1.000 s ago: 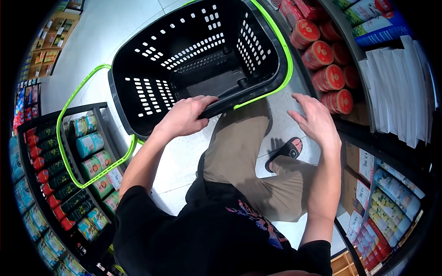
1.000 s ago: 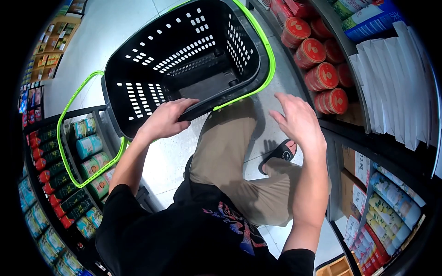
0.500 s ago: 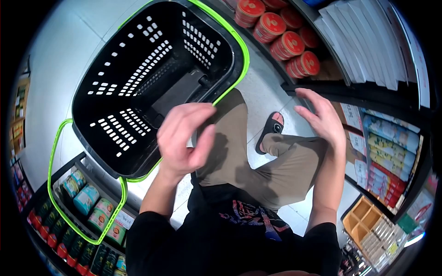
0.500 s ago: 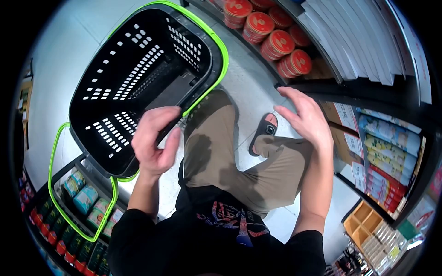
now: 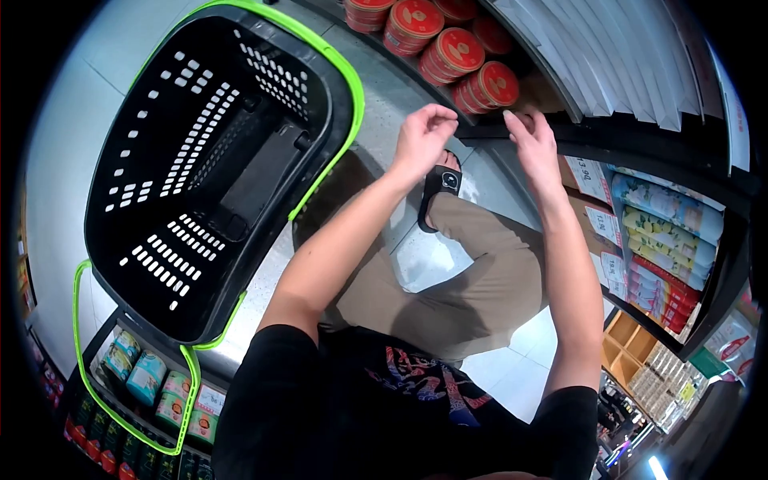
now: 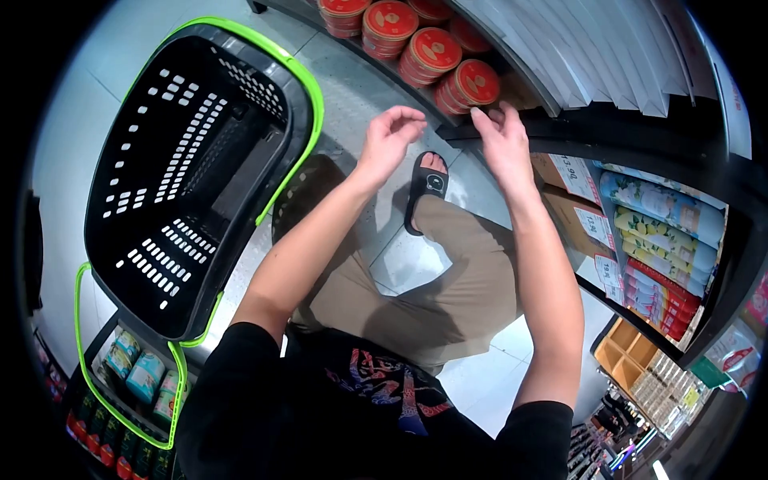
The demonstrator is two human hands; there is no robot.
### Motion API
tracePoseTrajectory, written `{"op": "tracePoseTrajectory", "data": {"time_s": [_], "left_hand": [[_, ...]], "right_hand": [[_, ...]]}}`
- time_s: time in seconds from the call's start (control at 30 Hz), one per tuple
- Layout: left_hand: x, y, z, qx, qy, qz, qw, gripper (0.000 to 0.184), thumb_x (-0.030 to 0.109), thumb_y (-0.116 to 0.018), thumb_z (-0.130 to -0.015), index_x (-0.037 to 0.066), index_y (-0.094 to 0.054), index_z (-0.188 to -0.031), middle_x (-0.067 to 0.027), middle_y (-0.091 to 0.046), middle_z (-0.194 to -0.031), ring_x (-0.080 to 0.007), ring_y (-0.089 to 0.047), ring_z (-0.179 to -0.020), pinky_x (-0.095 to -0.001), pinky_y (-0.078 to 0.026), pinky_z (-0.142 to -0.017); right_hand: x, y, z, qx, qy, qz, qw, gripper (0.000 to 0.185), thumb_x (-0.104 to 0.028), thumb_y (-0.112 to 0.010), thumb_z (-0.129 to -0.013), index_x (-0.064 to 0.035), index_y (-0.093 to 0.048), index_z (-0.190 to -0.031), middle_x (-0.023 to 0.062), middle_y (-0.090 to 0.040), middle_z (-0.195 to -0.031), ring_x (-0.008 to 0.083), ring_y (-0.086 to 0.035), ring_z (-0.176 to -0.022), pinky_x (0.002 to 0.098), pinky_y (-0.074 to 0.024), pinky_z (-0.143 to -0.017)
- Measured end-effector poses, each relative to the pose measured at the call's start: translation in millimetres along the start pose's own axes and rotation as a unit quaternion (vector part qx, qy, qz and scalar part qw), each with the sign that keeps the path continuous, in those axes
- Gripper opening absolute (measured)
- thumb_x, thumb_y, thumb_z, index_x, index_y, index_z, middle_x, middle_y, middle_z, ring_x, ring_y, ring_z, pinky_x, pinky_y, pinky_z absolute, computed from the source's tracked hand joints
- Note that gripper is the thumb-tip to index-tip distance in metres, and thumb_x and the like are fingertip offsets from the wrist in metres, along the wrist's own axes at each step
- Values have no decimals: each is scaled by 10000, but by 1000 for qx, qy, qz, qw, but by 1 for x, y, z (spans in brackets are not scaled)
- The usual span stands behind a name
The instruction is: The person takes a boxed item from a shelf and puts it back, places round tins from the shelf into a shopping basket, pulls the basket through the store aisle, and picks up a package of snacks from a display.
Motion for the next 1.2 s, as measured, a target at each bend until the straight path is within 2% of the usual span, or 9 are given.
{"op": "tracePoseTrajectory", "data": {"time_s": [0.03, 0.2, 0.3, 0.4, 0.57, 0.9, 1.0, 1.07, 1.2], "left_hand": [[-13, -1, -9, 13, 23, 12, 1000, 162, 68, -627, -860, -26, -645, -991, -62, -668, -822, -112, -627, -763, -262, -503, -705], [-69, -4, -50, 32, 67, 4, 997, 198, 88, -612, -890, -8, -608, -1064, -50, -656, -919, -121, -603, -805, -251, -482, -729], [-88, -2, -70, 38, 66, -8, 997, 231, 94, -621, -890, -15, -599, -1092, -55, -648, -939, -118, -591, -820, -254, -472, -712], [-101, -1, -79, 53, 61, -33, 996, 273, 94, -622, -882, -30, -590, -1123, -79, -654, -984, -149, -603, -876, -273, -484, -761], [-107, -7, -94, 63, 53, -71, 994, 389, 105, -614, -849, -64, -564, -1196, -163, -652, -1111, -225, -613, -1038, -316, -470, -912], [-123, -25, -113, 50, 28, -45, 997, 427, 177, -624, -879, -75, -555, -1216, -175, -679, -1075, -213, -651, -982, -305, -489, -869], [-119, -29, -108, 77, 36, -28, 996, 448, 204, -608, -896, -81, -546, -1235, -172, -679, -1080, -214, -641, -997, -300, -474, -884], [-119, -41, -105, 42, 74, -16, 996, 471, 221, -565, -928, -58, -503, -1302, -157, -601, -1248, -207, -540, -1161, -307, -396, -997], [-133, -40, -113, 47, 57, -30, 997, 470, 298, -574, -921, -29, -552, -1258, -202, -649, -1151, -220, -610, -1091, -300, -443, -921]], "right_hand": [[-10, 4, -6, 39, 66, 63, 995, 714, -333, -681, -877, 125, -407, -1351, 252, -598, -1219, 288, -609, -1105, 348, -487, -910], [20, 0, -45, 110, 105, 98, 984, 636, -341, -681, -854, 94, -469, -1266, 319, -577, -1198, 427, -565, -1142, 409, -443, -963], [20, -6, -52, 129, 142, 94, 977, 613, -330, -665, -862, 84, -453, -1260, 319, -568, -1202, 448, -543, -1147, 432, -429, -969], [38, -10, -66, 132, 62, 47, 988, 605, -328, -642, -884, 73, -445, -1292, 310, -555, -1227, 442, -512, -1182, 420, -403, -996], [52, -16, -81, 173, 67, -44, 982, 597, -340, -604, -918, 74, -432, -1311, 303, -558, -1236, 421, -519, -1181, 405, -392, -1006], [77, -22, -82, 218, -39, -95, 971, 594, -358, -595, -922, 37, -447, -1340, 243, -571, -1264, 329, -555, -1174, 370, -405, -998], [88, -28, -91, 228, -58, -172, 956, 607, -370, -590, -919, 25, -447, -1357, 217, -546, -1315, 305, -537, -1194, 362, -395, -1008], [100, -31, -91, 253, -127, -226, 932, 615, -363, -597, -909, 11, -448, -1374, 177, -526, -1356, 279, -522, -1209, 354, -385, -1017], [102, -40, -89, 267, -145, -349, 887, 620, -357, -610, -896, 1, -458, -1379, 155, -530, -1356, 262, -526, -1204, 352, -390, -1011]]}}
Point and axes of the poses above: each hand's wrist, its own z-axis away from the middle knuckle, its own y-axis out of the back of the hand, x = y × z, the point moved 10 cm from there along -z, towards the middle knuckle
